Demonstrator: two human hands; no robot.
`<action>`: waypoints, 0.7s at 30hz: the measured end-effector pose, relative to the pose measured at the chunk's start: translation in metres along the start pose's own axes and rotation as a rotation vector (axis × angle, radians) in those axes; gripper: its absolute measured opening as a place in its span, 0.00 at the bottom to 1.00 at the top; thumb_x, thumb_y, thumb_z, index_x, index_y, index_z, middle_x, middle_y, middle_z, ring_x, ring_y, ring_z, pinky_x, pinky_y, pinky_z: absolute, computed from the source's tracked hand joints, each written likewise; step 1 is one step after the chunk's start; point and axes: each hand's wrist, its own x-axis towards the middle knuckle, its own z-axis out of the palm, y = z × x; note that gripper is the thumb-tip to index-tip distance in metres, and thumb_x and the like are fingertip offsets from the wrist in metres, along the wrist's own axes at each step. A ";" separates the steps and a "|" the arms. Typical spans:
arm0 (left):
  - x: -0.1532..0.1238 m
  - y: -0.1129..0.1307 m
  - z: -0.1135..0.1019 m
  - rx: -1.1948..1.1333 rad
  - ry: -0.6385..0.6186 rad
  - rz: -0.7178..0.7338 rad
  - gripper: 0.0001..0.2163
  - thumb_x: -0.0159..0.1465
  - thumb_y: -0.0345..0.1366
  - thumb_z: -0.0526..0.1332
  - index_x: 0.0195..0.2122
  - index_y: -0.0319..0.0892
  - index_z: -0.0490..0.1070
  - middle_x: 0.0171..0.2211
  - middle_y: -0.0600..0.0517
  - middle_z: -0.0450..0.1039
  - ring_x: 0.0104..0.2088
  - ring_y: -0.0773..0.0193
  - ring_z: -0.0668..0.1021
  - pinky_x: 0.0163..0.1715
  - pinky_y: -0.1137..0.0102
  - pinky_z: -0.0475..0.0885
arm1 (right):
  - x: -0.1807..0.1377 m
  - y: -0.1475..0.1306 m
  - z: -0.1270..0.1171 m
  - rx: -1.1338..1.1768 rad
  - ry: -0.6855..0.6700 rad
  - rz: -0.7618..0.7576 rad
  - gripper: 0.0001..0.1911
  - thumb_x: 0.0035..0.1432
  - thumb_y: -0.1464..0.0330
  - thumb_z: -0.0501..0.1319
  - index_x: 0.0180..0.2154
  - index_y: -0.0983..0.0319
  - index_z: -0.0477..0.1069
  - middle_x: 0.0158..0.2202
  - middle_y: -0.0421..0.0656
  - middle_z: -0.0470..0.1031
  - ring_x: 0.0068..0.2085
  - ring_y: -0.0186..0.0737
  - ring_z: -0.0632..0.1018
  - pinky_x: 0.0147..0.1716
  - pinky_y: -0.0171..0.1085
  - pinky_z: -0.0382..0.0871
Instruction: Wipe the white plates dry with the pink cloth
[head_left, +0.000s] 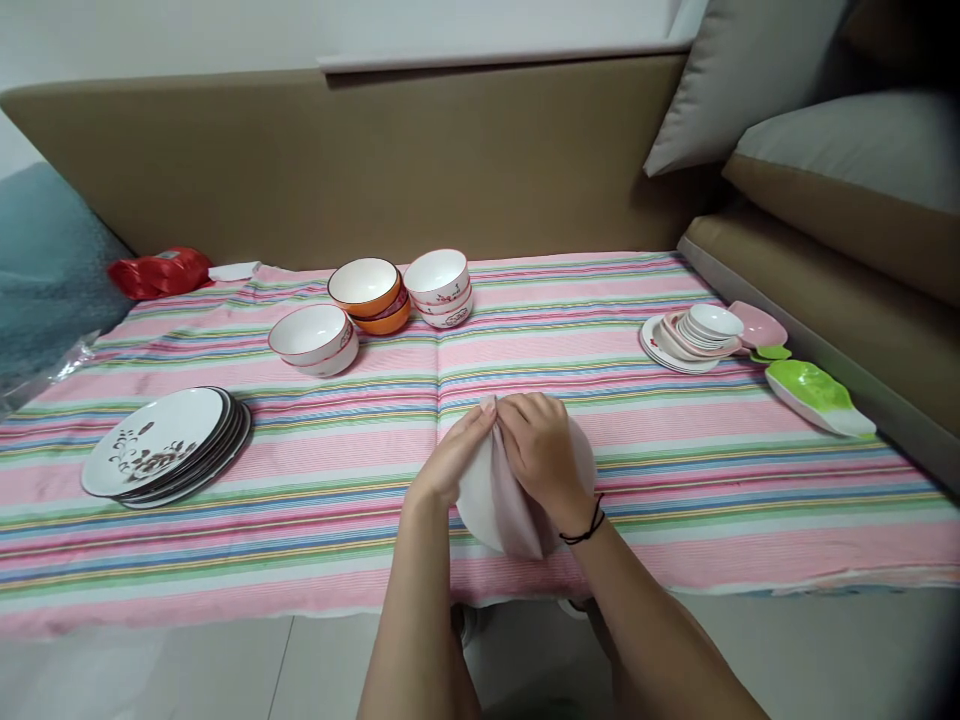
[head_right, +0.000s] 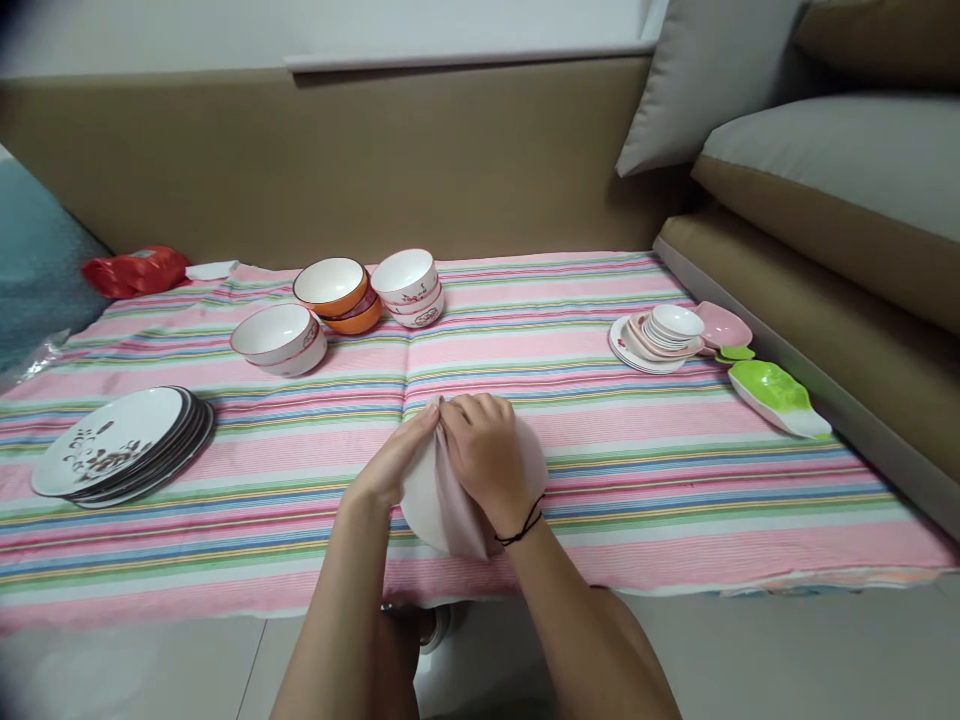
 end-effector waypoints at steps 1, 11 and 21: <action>0.000 -0.001 0.001 0.004 0.019 0.012 0.15 0.57 0.45 0.64 0.41 0.42 0.75 0.42 0.49 0.75 0.46 0.57 0.74 0.49 0.66 0.63 | 0.001 -0.002 0.001 0.013 -0.009 -0.015 0.15 0.67 0.66 0.46 0.39 0.59 0.70 0.40 0.45 0.74 0.42 0.43 0.69 0.43 0.41 0.57; -0.005 0.008 -0.007 -0.005 0.028 -0.015 0.18 0.55 0.45 0.66 0.45 0.45 0.69 0.29 0.54 0.73 0.25 0.66 0.74 0.23 0.75 0.66 | 0.000 0.023 -0.001 0.226 0.096 0.407 0.18 0.67 0.61 0.44 0.30 0.59 0.65 0.27 0.40 0.69 0.29 0.38 0.68 0.29 0.35 0.56; 0.007 0.008 -0.009 -0.515 0.214 0.142 0.21 0.62 0.48 0.57 0.49 0.37 0.70 0.42 0.43 0.76 0.40 0.53 0.79 0.44 0.62 0.73 | -0.007 0.025 0.009 0.674 0.099 0.709 0.17 0.62 0.54 0.48 0.29 0.58 0.62 0.25 0.37 0.65 0.28 0.37 0.66 0.28 0.35 0.57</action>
